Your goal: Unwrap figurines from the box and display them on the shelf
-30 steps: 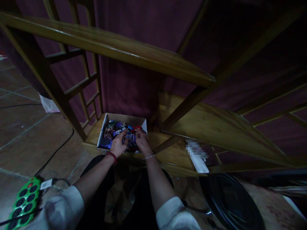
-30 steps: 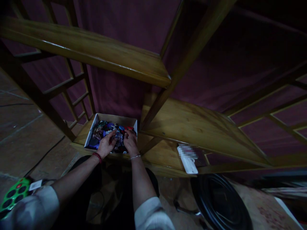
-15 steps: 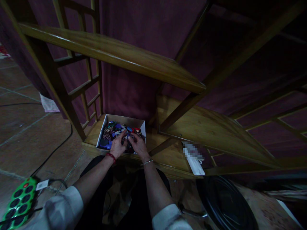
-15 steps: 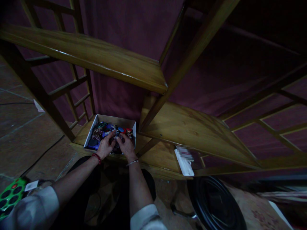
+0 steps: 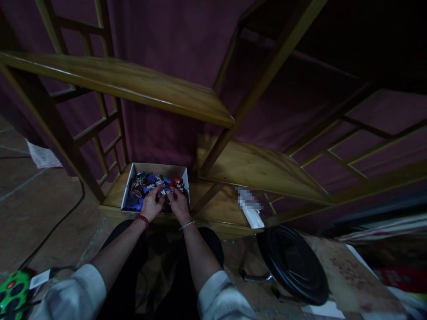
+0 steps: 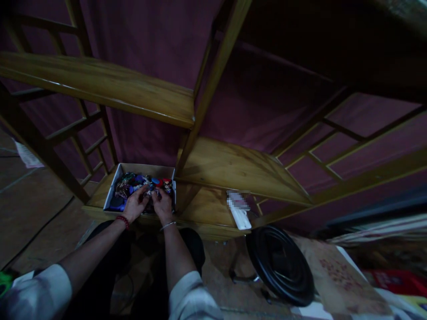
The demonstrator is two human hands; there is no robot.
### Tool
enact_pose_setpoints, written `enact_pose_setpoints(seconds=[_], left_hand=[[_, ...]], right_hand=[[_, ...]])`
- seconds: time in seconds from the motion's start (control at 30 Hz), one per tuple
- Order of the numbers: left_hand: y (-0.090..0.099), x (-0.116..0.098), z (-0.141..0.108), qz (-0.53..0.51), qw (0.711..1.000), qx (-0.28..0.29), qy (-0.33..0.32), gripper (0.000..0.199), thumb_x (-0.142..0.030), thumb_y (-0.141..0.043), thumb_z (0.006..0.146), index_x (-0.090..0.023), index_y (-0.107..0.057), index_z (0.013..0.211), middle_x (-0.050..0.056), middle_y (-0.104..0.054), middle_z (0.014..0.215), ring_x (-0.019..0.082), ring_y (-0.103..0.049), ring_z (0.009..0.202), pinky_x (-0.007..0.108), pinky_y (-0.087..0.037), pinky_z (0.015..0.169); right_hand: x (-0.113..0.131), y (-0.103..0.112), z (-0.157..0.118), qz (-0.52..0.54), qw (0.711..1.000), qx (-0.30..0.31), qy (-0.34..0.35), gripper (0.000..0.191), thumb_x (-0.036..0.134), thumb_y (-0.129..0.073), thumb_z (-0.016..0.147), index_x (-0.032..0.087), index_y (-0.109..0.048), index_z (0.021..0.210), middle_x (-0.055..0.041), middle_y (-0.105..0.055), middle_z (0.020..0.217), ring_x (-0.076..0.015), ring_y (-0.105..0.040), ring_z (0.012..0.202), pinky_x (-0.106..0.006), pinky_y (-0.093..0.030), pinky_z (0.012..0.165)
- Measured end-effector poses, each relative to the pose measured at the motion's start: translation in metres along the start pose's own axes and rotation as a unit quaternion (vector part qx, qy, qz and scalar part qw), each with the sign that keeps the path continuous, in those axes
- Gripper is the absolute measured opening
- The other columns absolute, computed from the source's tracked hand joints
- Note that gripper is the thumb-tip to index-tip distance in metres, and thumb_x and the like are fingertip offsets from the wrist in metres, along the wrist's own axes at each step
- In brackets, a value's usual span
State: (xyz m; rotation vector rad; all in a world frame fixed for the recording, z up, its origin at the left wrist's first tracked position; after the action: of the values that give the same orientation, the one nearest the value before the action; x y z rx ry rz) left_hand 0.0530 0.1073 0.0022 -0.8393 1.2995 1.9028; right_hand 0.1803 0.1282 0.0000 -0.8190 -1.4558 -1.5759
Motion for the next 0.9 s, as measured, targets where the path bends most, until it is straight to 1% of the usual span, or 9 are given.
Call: enact_pose_setpoints(seconds=[0.13,0.27,0.33,0.43,0.6,0.7,0.8,0.9], left_hand=[[0.002,0.000,0.000,0.010,1.000,-0.012,-0.005,0.040,-0.023,-0.046,0.072,-0.015,-0.051,0.111,0.009,-0.061,0.100,0.020,-0.057,0.094,0.037,-0.044,0.087],[0.003,0.000,-0.001,0.011,1.000,-0.021,-0.010,0.036,-0.023,-0.045,0.071,-0.016,-0.054,0.105,0.008,-0.061,0.099,0.020,-0.057,0.093,0.037,-0.044,0.086],[0.003,-0.002,-0.002,0.014,1.000,-0.020,-0.015,0.032,-0.023,-0.045,0.071,-0.017,-0.057,0.100,0.007,-0.061,0.097,0.020,-0.057,0.092,0.037,-0.044,0.086],[0.003,-0.005,-0.002,0.022,0.999,-0.014,-0.024,0.028,-0.022,-0.044,0.069,-0.018,-0.059,0.092,0.006,-0.061,0.095,0.019,-0.056,0.092,0.036,-0.044,0.086],[0.004,-0.010,-0.004,0.036,0.999,0.000,-0.032,0.029,-0.023,-0.043,0.069,-0.017,-0.058,0.093,0.007,-0.061,0.097,0.020,-0.056,0.093,0.037,-0.043,0.087],[0.005,-0.011,-0.005,0.042,0.998,-0.001,-0.039,0.030,-0.026,-0.042,0.071,-0.016,-0.058,0.095,0.008,-0.061,0.099,0.021,-0.056,0.095,0.038,-0.043,0.087],[0.005,-0.013,-0.006,0.043,0.998,-0.006,-0.045,0.032,-0.026,-0.043,0.071,-0.016,-0.056,0.098,0.009,-0.061,0.100,0.021,-0.055,0.096,0.038,-0.043,0.087],[0.008,-0.016,-0.006,0.037,0.998,-0.014,-0.044,0.034,-0.028,-0.043,0.072,-0.016,-0.055,0.101,0.009,-0.060,0.101,0.021,-0.055,0.097,0.038,-0.042,0.088]], right_hand=[[-0.007,0.000,-0.003,0.014,0.999,-0.018,-0.027,0.027,0.036,-0.047,0.078,0.023,-0.062,0.095,-0.0007,-0.066,0.087,-0.0143,-0.059,0.078,-0.026,-0.046,0.074],[-0.008,0.000,-0.005,0.045,0.999,-0.019,-0.018,0.028,0.038,-0.045,0.079,0.022,-0.063,0.094,-0.0011,-0.066,0.088,-0.0143,-0.059,0.078,-0.025,-0.045,0.073],[-0.008,0.000,-0.006,0.048,0.999,-0.019,-0.016,0.028,0.038,-0.045,0.079,0.023,-0.063,0.094,-0.0009,-0.066,0.087,-0.0142,-0.059,0.078,-0.025,-0.045,0.073],[-0.008,0.004,-0.008,0.031,0.999,-0.034,-0.015,0.028,0.038,-0.045,0.079,0.022,-0.064,0.092,-0.0012,-0.066,0.085,-0.0147,-0.058,0.079,-0.026,-0.045,0.075],[-0.003,0.008,-0.013,0.042,0.998,-0.038,-0.017,0.029,0.040,-0.046,0.078,0.021,-0.065,0.090,-0.0009,-0.066,0.079,-0.0146,-0.059,0.071,-0.025,-0.046,0.069],[-0.001,0.005,-0.014,0.086,0.996,-0.029,-0.018,0.029,0.040,-0.045,0.078,0.022,-0.064,0.092,0.0000,-0.067,0.077,-0.0146,-0.061,0.069,-0.026,-0.048,0.068],[-0.005,0.000,-0.012,0.141,0.989,-0.027,-0.025,0.031,0.040,-0.045,0.078,0.022,-0.062,0.097,-0.0001,-0.068,0.076,-0.0147,-0.062,0.069,-0.026,-0.049,0.068],[-0.007,-0.004,-0.009,0.199,0.979,-0.032,-0.026,0.032,0.040,-0.046,0.077,0.021,-0.061,0.099,-0.0011,-0.068,0.080,-0.0153,-0.063,0.070,-0.027,-0.050,0.069]])
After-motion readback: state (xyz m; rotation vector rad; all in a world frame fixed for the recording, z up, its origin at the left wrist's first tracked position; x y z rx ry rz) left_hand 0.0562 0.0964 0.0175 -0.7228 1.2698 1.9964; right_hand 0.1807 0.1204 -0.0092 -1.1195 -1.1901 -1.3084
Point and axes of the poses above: each hand's wrist, its own z-axis towards the middle knuckle, its own y-axis out of the back of the hand, x = y × z, the point moved 8 cm from there along z, towards the middle knuckle
